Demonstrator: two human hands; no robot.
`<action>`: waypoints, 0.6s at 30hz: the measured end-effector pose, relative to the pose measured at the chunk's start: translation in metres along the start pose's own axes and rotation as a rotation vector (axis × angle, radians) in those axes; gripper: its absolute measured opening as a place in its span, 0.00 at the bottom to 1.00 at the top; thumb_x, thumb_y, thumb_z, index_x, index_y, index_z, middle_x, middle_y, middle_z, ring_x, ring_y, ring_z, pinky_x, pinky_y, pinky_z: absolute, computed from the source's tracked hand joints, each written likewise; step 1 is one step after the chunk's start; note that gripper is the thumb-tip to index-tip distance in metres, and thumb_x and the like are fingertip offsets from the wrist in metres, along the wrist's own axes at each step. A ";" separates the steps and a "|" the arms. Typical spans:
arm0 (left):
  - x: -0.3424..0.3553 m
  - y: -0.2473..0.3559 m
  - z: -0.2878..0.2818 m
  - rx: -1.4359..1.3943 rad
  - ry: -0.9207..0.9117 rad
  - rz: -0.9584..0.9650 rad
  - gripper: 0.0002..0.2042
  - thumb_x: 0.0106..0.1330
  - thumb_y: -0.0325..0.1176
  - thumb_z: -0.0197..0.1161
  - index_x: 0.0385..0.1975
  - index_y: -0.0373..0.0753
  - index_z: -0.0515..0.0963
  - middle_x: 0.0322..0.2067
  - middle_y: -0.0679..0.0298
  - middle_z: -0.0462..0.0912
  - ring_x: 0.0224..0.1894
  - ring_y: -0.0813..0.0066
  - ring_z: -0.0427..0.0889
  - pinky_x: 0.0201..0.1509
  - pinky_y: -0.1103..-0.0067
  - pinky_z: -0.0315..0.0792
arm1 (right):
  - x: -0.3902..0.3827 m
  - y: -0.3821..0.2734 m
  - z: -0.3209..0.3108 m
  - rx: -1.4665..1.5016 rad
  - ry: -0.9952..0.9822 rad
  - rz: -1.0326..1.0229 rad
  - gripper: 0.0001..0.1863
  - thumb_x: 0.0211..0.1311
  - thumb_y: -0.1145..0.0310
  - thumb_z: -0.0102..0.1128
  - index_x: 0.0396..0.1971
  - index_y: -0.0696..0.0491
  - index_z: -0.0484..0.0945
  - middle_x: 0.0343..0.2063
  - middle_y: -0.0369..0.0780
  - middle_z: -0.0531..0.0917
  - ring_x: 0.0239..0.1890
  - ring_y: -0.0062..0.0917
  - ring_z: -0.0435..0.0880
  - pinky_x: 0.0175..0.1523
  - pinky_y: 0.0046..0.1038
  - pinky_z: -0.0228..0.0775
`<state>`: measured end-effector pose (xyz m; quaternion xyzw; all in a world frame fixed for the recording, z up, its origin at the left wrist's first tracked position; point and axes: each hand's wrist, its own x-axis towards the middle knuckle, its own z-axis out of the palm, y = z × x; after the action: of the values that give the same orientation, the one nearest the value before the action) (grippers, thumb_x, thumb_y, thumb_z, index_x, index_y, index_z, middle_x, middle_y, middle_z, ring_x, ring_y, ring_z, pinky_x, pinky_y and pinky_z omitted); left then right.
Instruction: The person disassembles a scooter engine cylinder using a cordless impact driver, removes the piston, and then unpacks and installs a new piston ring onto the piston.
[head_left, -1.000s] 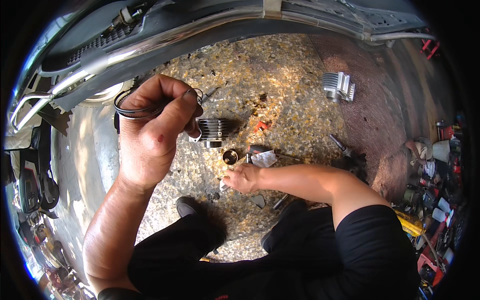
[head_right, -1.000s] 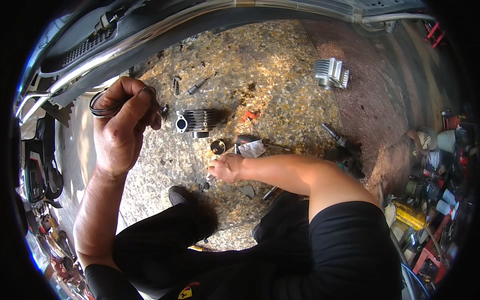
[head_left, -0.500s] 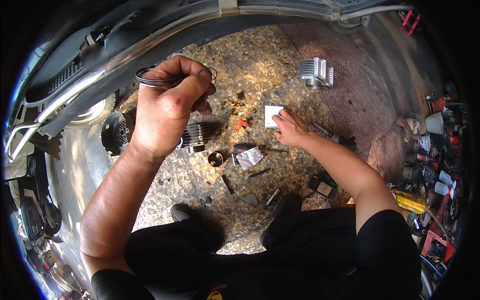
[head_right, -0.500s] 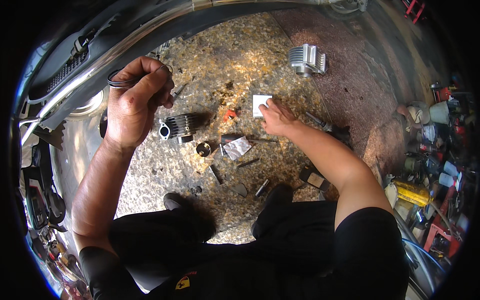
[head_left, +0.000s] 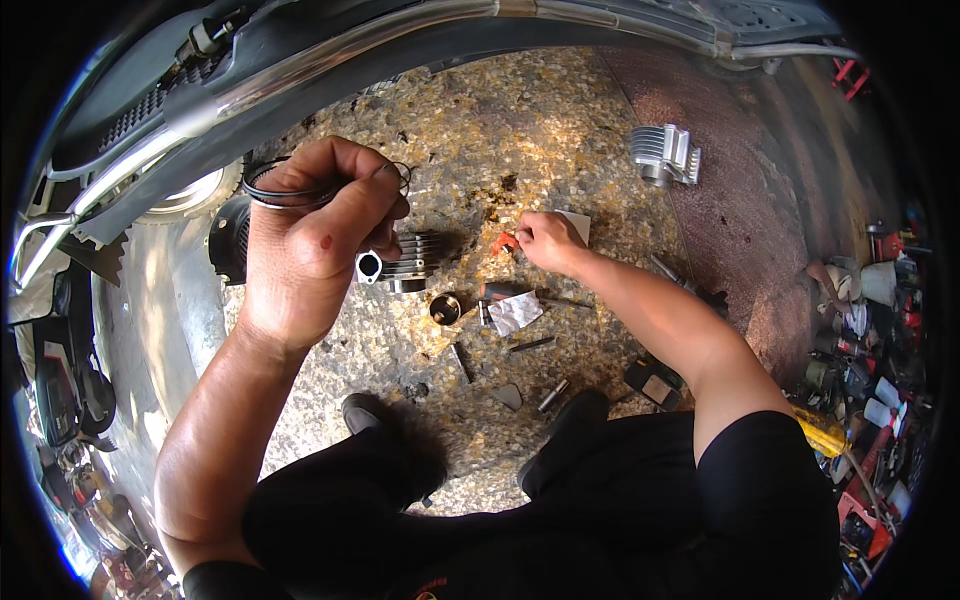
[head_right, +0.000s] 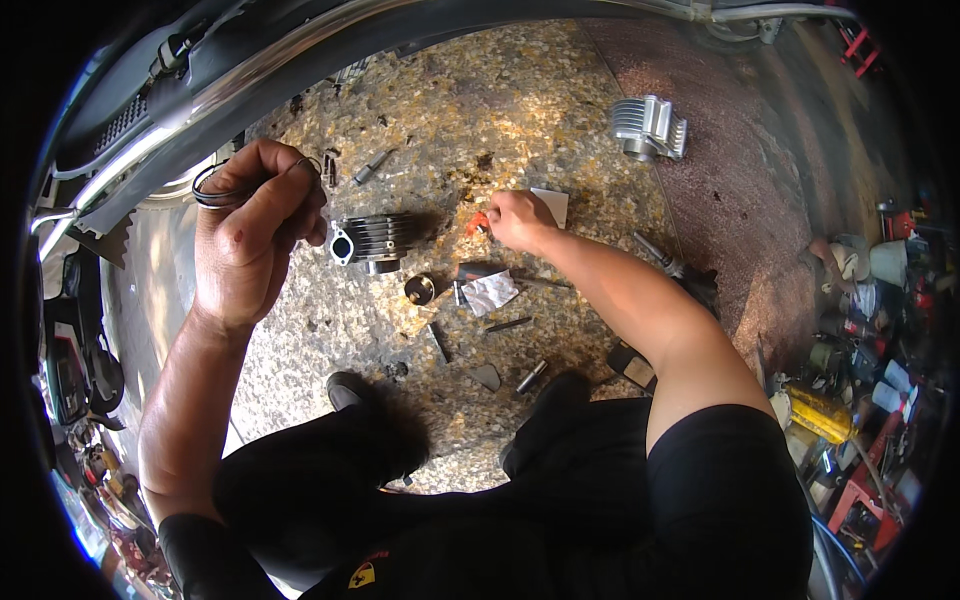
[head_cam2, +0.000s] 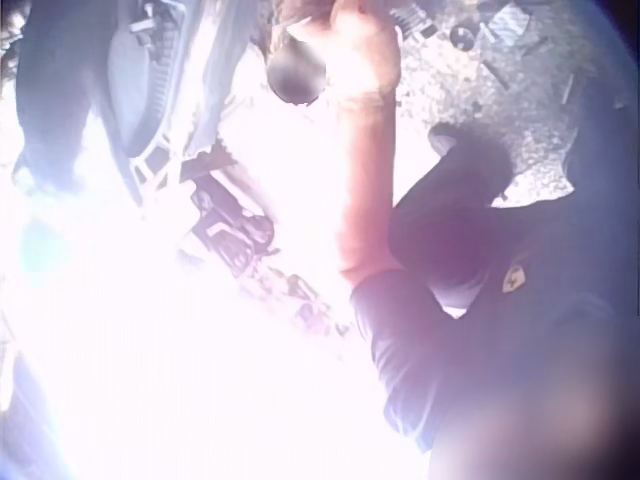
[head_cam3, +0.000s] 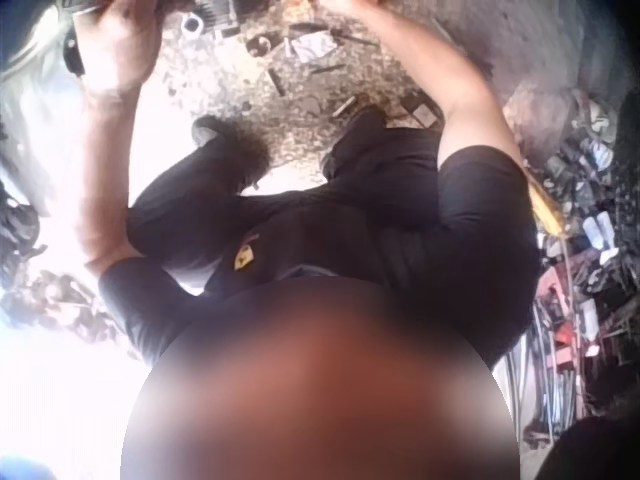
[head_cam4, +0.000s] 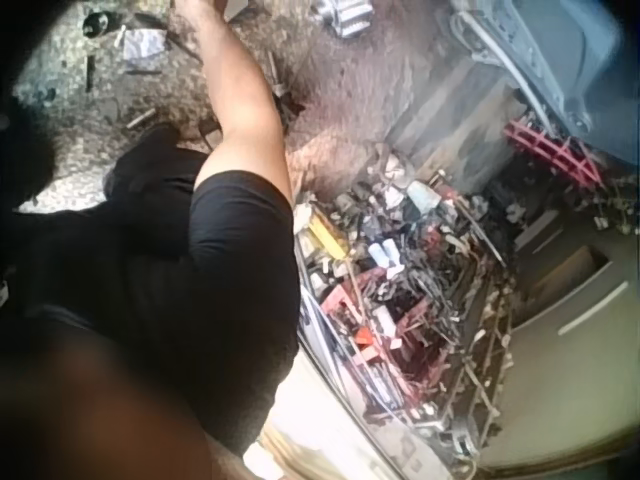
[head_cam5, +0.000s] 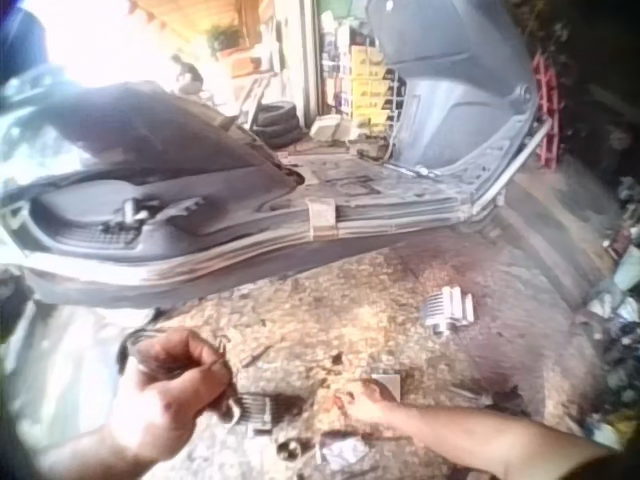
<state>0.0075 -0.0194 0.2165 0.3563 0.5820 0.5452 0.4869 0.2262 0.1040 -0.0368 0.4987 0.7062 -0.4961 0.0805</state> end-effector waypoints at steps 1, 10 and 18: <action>-0.002 0.001 -0.003 -0.009 0.011 -0.012 0.04 0.66 0.27 0.59 0.30 0.33 0.77 0.25 0.63 0.79 0.23 0.81 0.77 0.29 0.84 0.74 | 0.006 -0.002 0.001 -0.199 0.058 -0.061 0.04 0.64 0.71 0.54 0.32 0.54 0.78 0.29 0.41 0.82 0.31 0.25 0.80 0.36 0.32 0.76; -0.014 -0.013 -0.026 0.034 0.002 0.064 0.03 0.62 0.23 0.53 0.30 0.34 0.74 0.24 0.62 0.77 0.25 0.77 0.77 0.31 0.79 0.74 | 0.026 0.024 0.035 -0.304 0.047 -0.192 0.11 0.55 0.62 0.64 0.27 0.56 0.80 0.28 0.45 0.83 0.32 0.32 0.83 0.37 0.38 0.74; 0.002 -0.013 -0.012 0.011 0.006 0.067 0.01 0.61 0.20 0.57 0.29 0.32 0.73 0.23 0.66 0.77 0.22 0.83 0.74 0.23 0.82 0.69 | 0.025 -0.005 0.029 -0.390 0.163 -0.355 0.10 0.50 0.70 0.63 0.26 0.58 0.71 0.25 0.49 0.81 0.33 0.46 0.81 0.37 0.42 0.72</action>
<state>-0.0027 -0.0232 0.2031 0.3764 0.5741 0.5591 0.4649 0.1991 0.0965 -0.0634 0.3805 0.8689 -0.3152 0.0296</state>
